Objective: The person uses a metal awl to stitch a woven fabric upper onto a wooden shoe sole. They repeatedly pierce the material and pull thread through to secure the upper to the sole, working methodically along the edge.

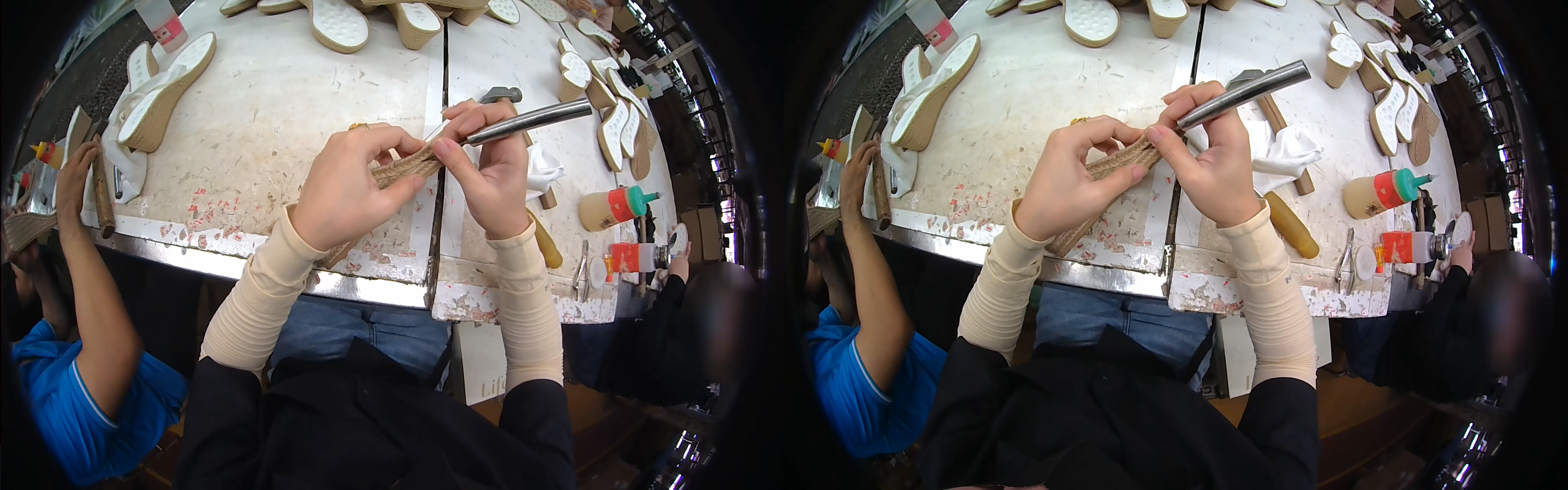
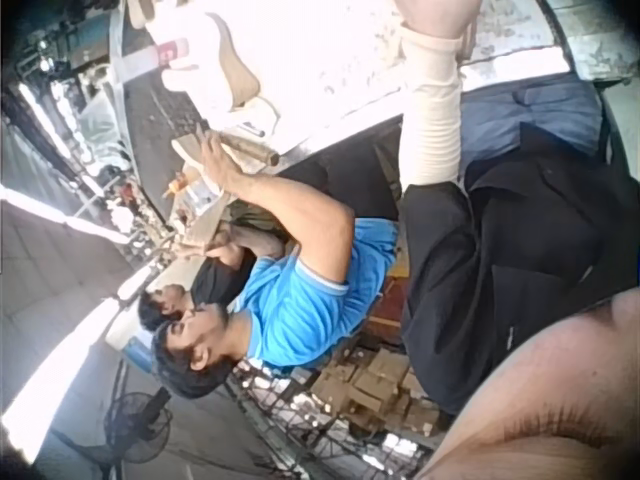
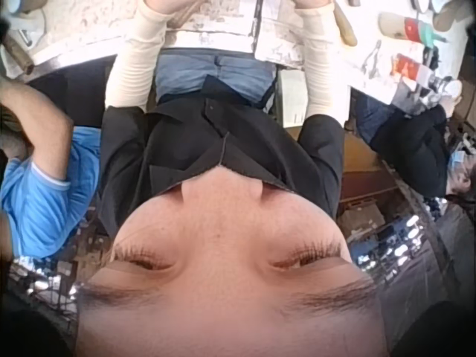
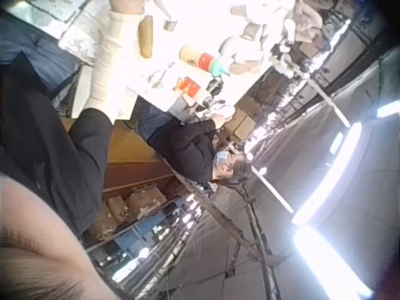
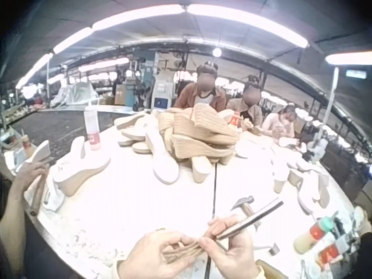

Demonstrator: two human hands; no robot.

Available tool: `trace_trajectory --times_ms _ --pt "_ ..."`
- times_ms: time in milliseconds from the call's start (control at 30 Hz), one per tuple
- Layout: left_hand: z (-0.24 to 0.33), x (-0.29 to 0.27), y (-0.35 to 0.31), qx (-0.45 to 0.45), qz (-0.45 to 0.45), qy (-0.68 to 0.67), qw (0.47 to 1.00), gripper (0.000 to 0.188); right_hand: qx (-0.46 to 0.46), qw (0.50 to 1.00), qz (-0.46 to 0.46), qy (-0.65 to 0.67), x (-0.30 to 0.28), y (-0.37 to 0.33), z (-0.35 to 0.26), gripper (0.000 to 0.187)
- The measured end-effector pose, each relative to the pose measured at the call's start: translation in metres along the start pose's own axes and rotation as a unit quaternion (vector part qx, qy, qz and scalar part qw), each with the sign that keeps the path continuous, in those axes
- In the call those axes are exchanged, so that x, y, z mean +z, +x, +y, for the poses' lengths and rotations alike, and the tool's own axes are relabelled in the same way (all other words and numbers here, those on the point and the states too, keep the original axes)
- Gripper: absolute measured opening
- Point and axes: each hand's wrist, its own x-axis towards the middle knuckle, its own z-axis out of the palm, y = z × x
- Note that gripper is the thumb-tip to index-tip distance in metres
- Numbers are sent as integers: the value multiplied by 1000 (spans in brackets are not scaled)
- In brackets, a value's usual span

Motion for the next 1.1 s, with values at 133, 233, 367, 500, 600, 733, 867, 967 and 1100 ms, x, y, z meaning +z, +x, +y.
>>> trace_trajectory --times_ms 133,233,367,500,600,733,867,967,1100 --pt "-1 0 1 2 -1 -15 1000 24 -27 999 -46 9 -5 7 2 25" --pt "-2 -1 1 9 -2 -14 1000 21 -23 996 -90 15 -11 11 3 25" --pt "-4 2 3 0 28 -66 997 18 -8 995 -94 41 -15 11 5 25" --pt "-3 2 2 -17 13 -69 997 18 26 987 -31 154 -17 6 6 27" --pt "-2 2 2 -27 6 -62 998 17 19 989 -30 142 -19 4 5 29" --pt "-1 6 4 -13 37 -61 997 17 20 997 -38 64 -15 3 3 29" --pt "-1 7 3 -15 40 -54 998 17 8 999 -10 48 -9 1 4 25" --pt "-1 5 2 -32 24 -69 997 18 22 993 26 110 -14 0 9 22" --pt "-2 -2 0 -99 -23 -130 986 24 66 940 159 294 -46 1 22 18"
